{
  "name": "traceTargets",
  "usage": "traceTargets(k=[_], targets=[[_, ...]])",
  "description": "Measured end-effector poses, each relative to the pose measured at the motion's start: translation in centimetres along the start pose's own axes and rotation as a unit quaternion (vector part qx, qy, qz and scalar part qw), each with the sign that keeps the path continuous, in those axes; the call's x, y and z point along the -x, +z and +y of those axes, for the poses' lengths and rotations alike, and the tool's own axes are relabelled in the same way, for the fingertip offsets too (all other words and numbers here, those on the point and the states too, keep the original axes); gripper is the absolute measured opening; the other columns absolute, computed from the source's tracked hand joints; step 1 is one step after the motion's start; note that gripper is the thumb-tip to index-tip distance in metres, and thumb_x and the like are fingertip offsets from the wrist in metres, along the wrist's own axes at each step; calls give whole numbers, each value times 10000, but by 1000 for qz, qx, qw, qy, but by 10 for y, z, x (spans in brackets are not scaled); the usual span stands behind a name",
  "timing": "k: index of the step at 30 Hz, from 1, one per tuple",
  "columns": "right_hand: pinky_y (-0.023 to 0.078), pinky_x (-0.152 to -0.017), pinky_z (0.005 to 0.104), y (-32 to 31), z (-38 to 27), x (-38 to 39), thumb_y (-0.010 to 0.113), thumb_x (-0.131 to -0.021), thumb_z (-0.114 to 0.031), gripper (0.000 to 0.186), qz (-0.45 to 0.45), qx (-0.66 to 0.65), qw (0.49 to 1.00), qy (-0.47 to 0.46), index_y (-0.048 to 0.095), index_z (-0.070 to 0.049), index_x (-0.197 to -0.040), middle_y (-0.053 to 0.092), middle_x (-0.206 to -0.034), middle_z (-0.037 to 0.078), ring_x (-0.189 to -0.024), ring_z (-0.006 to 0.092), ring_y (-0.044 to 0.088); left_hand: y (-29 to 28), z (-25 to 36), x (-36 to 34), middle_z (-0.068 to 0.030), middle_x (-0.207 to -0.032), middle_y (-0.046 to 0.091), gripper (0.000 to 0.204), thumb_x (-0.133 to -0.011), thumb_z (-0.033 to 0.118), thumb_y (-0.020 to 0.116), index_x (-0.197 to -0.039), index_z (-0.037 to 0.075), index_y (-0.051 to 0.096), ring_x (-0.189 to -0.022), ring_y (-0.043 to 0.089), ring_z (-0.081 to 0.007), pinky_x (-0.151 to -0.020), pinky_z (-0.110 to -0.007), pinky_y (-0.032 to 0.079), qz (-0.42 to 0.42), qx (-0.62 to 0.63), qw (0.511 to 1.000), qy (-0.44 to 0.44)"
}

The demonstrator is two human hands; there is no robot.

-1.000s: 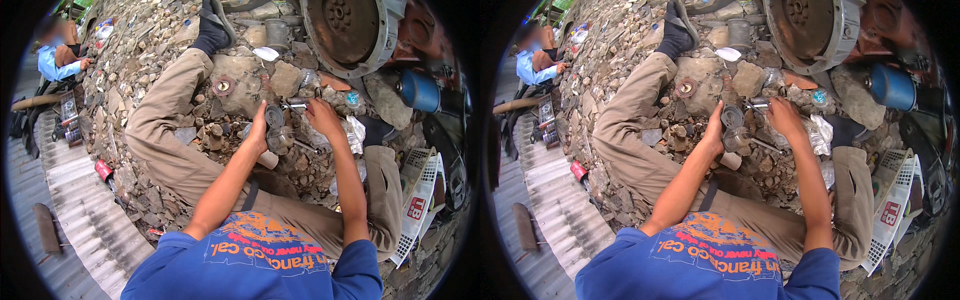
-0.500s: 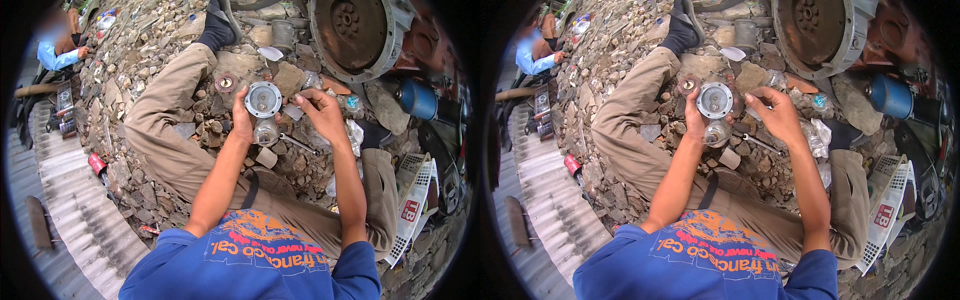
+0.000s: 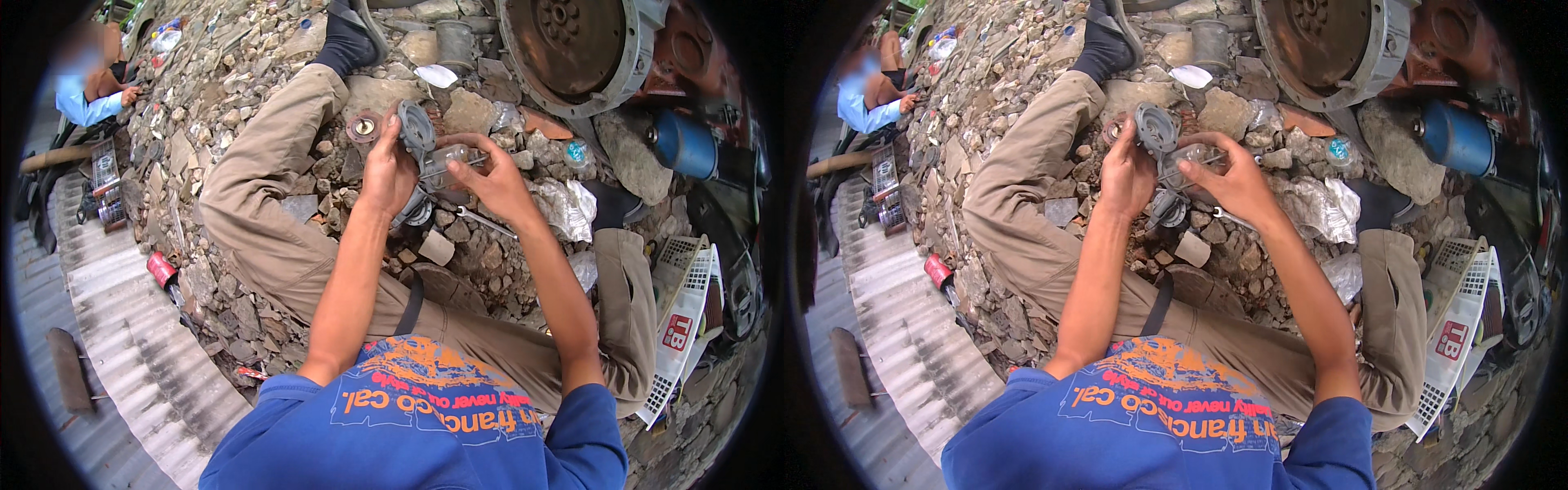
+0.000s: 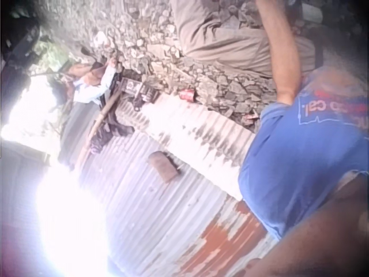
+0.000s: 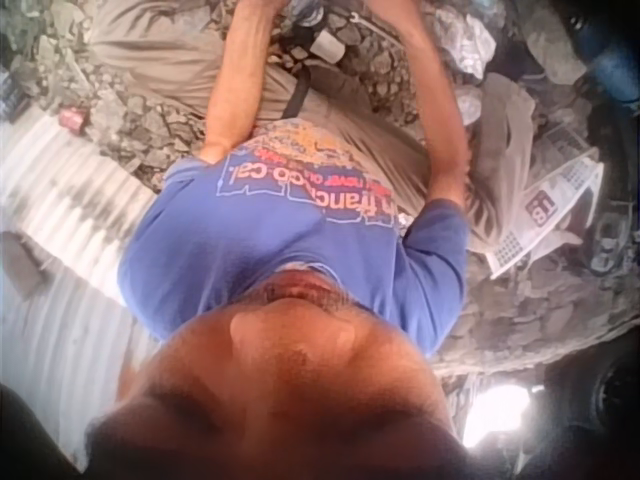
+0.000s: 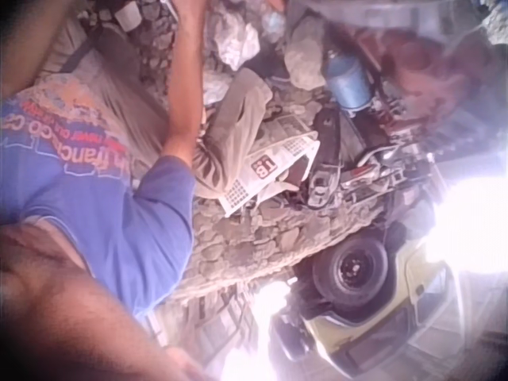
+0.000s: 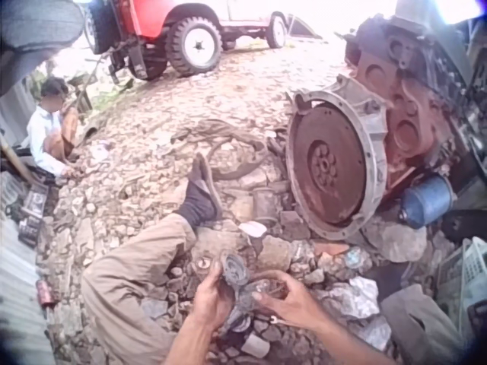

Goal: The person sits on the ground and disassembles a mechanical component, likely a starter motor, using a wrench and a cloth. They remove a bolt, wipe the internal parts, and reassemble the unit.

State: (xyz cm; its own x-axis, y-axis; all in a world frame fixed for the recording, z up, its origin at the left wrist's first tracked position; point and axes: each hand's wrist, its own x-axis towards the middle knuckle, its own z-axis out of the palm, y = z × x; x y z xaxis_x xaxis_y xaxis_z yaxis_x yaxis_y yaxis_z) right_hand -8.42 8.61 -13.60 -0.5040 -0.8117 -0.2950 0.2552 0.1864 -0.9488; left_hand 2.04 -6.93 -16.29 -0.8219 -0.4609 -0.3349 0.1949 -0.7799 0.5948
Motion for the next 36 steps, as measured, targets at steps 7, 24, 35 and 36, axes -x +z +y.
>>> traceTargets(k=[7, 24, 35, 36], targets=[[533, -805, 309, -47, 46, -16, 785, -859, -281, 416, 128, 135, 982, -24, 669, -11, -1154, 698, -1006, 96, -882, 171, 664, -28, -15, 6, -286, -1344, 568, 820, -984, 496, 543, -1570, 68, 163, -1227, 588, -335, -1035, -469, 433, 112, -301, 945, -54], [522, -865, 377, -62, 63, -17, 793, -817, -365, 498, 206, 295, 932, -51, 660, 3, -1126, 720, -1025, 212, -988, 313, 702, -96, -79, 23, -296, -1043, 685, 632, -804, 339, 757, -1240, -79, 571, -1047, 655, -441, -900, -475, 515, 188, -759, 623, -6], [551, -780, 399, -58, 53, -8, 792, -809, -323, 484, 261, 311, 912, -61, 649, 7, -1134, 717, -936, 241, -894, 365, 724, -54, -20, 24, -113, -1009, 721, 334, -948, 213, 464, -1138, 7, 647, -872, 712, -237, -736, -387, 615, 179, -88, 970, -141], [551, -785, 399, -61, 54, -10, 795, -806, -319, 486, 266, 310, 910, -67, 650, 8, -1133, 716, -939, 244, -900, 362, 724, -48, -14, 23, -114, -1015, 723, 352, -953, 238, 439, -1114, 13, 657, -867, 715, -244, -734, -397, 618, 155, -16, 980, -125]])
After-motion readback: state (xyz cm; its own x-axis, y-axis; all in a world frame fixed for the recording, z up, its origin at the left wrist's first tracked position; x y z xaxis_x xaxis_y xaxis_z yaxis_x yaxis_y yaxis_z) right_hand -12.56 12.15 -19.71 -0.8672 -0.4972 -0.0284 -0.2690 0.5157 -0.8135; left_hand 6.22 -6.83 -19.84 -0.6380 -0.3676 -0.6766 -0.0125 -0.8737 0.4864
